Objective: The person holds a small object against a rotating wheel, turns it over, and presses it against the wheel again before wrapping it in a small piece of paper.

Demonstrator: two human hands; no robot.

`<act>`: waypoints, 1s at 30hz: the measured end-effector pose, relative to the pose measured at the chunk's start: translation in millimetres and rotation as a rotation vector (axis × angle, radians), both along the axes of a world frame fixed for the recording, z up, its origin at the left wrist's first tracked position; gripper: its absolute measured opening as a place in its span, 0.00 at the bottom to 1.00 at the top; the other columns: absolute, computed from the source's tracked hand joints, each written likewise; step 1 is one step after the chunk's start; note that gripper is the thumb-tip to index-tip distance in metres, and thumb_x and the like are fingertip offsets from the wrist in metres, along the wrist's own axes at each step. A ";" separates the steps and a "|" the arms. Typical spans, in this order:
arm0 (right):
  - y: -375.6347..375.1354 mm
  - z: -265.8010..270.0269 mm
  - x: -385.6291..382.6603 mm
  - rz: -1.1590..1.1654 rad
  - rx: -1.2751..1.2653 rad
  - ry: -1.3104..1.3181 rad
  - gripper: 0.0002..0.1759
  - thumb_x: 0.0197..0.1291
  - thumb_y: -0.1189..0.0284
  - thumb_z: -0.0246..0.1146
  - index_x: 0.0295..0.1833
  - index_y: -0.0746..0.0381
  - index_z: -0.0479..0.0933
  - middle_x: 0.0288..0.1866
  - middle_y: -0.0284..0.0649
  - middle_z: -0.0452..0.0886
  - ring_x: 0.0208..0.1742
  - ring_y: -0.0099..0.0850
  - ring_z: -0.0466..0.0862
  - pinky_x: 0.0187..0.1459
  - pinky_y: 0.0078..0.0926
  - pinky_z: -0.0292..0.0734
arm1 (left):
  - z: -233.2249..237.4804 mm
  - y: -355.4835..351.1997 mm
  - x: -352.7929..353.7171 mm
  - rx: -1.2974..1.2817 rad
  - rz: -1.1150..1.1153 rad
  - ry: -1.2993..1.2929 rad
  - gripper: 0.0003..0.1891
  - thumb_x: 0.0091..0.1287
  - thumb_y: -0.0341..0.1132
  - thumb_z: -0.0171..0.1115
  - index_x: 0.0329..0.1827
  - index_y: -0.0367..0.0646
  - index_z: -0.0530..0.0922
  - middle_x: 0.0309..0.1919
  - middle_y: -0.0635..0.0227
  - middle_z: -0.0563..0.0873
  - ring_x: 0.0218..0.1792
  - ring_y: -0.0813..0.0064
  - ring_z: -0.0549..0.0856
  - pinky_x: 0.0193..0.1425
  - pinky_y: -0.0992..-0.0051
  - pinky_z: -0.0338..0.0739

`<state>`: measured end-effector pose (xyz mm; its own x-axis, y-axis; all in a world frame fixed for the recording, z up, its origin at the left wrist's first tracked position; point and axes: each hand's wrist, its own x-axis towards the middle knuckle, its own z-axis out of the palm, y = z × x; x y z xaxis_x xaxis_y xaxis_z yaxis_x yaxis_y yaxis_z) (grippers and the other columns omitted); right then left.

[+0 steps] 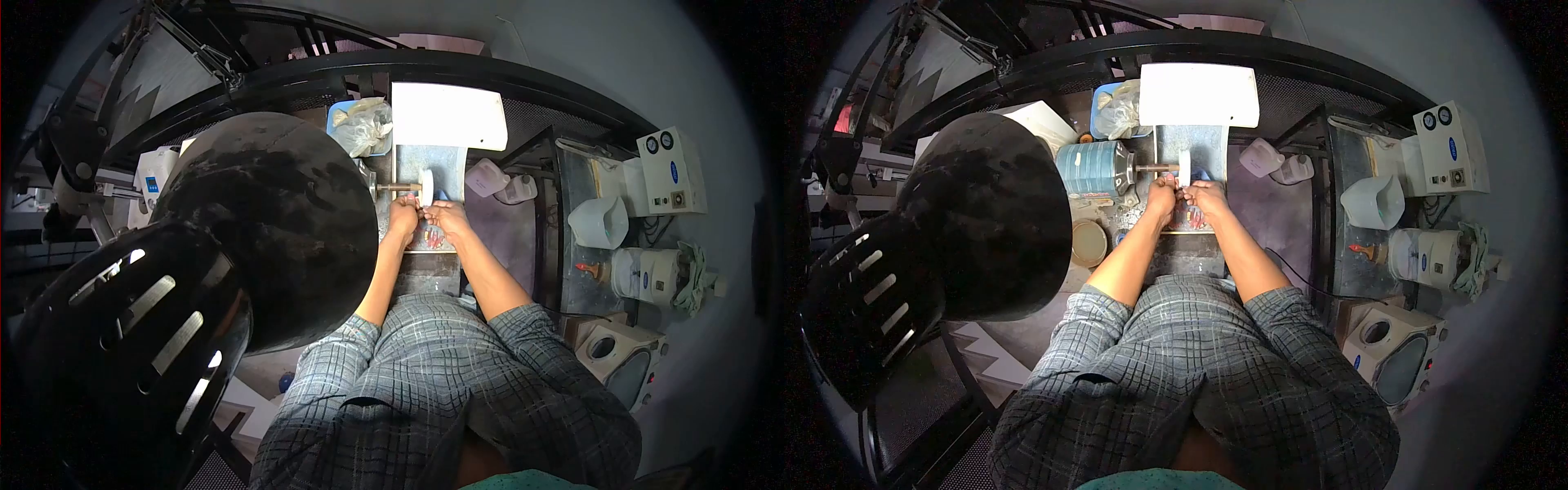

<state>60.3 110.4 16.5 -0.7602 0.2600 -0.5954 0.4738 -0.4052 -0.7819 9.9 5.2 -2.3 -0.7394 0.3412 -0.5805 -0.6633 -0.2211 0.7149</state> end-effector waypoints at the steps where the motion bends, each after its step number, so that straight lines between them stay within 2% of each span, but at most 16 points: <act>1: -0.3 -0.6 0.2 -0.009 0.006 0.002 0.04 0.49 0.80 0.63 0.33 0.68 0.77 0.27 0.38 0.79 0.25 0.22 0.76 0.26 0.18 0.72 | 2.4 0.4 0.7 -0.022 0.018 0.008 0.14 0.70 0.38 0.43 0.29 0.38 0.69 0.22 0.69 0.75 0.18 0.80 0.72 0.23 0.81 0.71; 8: -3.8 8.4 0.5 -0.022 -0.020 -0.018 0.05 0.49 0.80 0.63 0.33 0.68 0.77 0.27 0.39 0.80 0.24 0.23 0.77 0.25 0.18 0.72 | -7.5 -0.1 0.0 -0.059 -0.010 0.061 0.16 0.70 0.40 0.42 0.29 0.38 0.69 0.22 0.69 0.74 0.20 0.80 0.73 0.24 0.80 0.72; 10: -6.7 11.9 0.4 -0.080 -0.011 -0.011 0.04 0.49 0.79 0.63 0.28 0.69 0.77 0.22 0.37 0.78 0.20 0.21 0.74 0.20 0.15 0.68 | -5.3 -0.7 0.4 -0.060 -0.014 0.061 0.15 0.70 0.39 0.43 0.29 0.38 0.69 0.22 0.69 0.74 0.20 0.80 0.73 0.25 0.80 0.72; 17: -5.2 6.7 4.2 -0.045 -0.014 0.028 0.04 0.50 0.77 0.64 0.28 0.67 0.78 0.22 0.35 0.78 0.20 0.20 0.74 0.22 0.15 0.68 | 8.5 -5.1 8.2 0.011 0.028 0.075 0.12 0.70 0.35 0.43 0.29 0.39 0.68 0.22 0.69 0.74 0.21 0.82 0.71 0.26 0.81 0.70; 20: -5.0 6.0 5.5 -0.005 0.050 0.037 0.05 0.51 0.76 0.64 0.28 0.66 0.78 0.22 0.34 0.78 0.21 0.18 0.74 0.22 0.15 0.68 | -1.4 -7.6 11.0 0.059 0.038 0.080 0.10 0.69 0.32 0.43 0.30 0.39 0.68 0.22 0.69 0.75 0.20 0.81 0.71 0.25 0.80 0.68; 21: -4.3 5.6 7.0 0.030 0.069 0.041 0.05 0.52 0.75 0.63 0.31 0.67 0.78 0.25 0.35 0.79 0.23 0.19 0.75 0.24 0.14 0.69 | -0.4 -8.9 11.9 0.058 0.035 0.082 0.10 0.69 0.32 0.43 0.30 0.39 0.68 0.22 0.69 0.75 0.20 0.81 0.71 0.25 0.80 0.68; 22: -3.5 5.3 8.0 0.065 0.088 0.045 0.06 0.52 0.75 0.63 0.34 0.68 0.78 0.28 0.36 0.80 0.25 0.20 0.76 0.26 0.14 0.70 | 0.7 -10.0 13.3 0.090 0.045 0.034 0.09 0.69 0.31 0.44 0.30 0.39 0.69 0.22 0.68 0.75 0.20 0.80 0.71 0.24 0.80 0.67; 30: 0.3 6.6 3.4 0.094 0.035 0.013 0.05 0.53 0.76 0.61 0.32 0.67 0.78 0.27 0.37 0.80 0.25 0.21 0.77 0.27 0.14 0.69 | -5.5 -6.9 15.5 0.333 0.126 -0.204 0.06 0.66 0.28 0.44 0.34 0.40 0.71 0.21 0.69 0.76 0.19 0.79 0.72 0.23 0.78 0.67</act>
